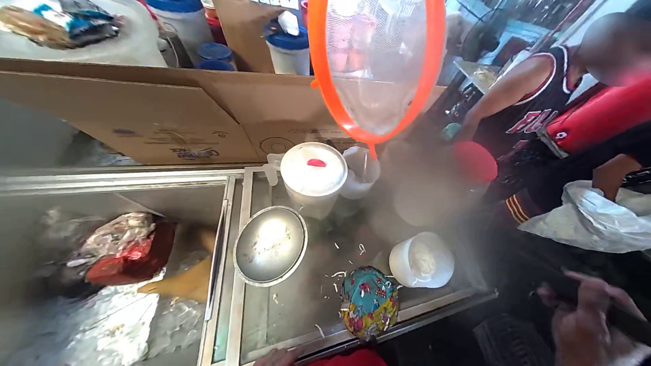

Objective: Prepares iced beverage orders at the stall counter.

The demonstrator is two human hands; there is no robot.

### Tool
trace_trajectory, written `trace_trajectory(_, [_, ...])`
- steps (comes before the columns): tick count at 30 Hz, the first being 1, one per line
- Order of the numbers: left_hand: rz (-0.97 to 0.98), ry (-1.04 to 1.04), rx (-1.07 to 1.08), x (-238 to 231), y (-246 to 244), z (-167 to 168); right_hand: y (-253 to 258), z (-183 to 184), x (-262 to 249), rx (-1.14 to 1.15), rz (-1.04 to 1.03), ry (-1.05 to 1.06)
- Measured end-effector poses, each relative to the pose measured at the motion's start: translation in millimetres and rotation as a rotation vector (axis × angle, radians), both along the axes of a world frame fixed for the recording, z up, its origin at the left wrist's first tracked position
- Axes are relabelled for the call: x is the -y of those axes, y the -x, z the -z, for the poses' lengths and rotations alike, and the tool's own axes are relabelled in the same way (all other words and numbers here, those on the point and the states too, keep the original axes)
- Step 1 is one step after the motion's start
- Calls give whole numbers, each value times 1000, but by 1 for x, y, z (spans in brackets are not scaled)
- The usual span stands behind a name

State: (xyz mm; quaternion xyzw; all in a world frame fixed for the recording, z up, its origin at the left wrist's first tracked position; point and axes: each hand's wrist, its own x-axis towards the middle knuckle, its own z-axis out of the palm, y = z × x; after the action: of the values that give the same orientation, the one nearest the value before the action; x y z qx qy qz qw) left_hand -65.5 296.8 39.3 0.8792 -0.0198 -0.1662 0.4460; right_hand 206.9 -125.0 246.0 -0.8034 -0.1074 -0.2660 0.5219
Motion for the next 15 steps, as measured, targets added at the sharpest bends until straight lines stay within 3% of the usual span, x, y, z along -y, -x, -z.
trace_trajectory(6, [-46,-2,193,12,-26,1,-109,19,-135,10,-116,-91])
trace_trajectory(9, [-97,-12,235,15,-20,4,-152,46,-194,-145,-149,-88])
trace_trajectory(13, [-187,17,152,21,4,11,-135,22,-236,-630,-254,58])
trace_trajectory(15, [-206,26,57,24,18,16,-156,69,-241,-674,-262,36])
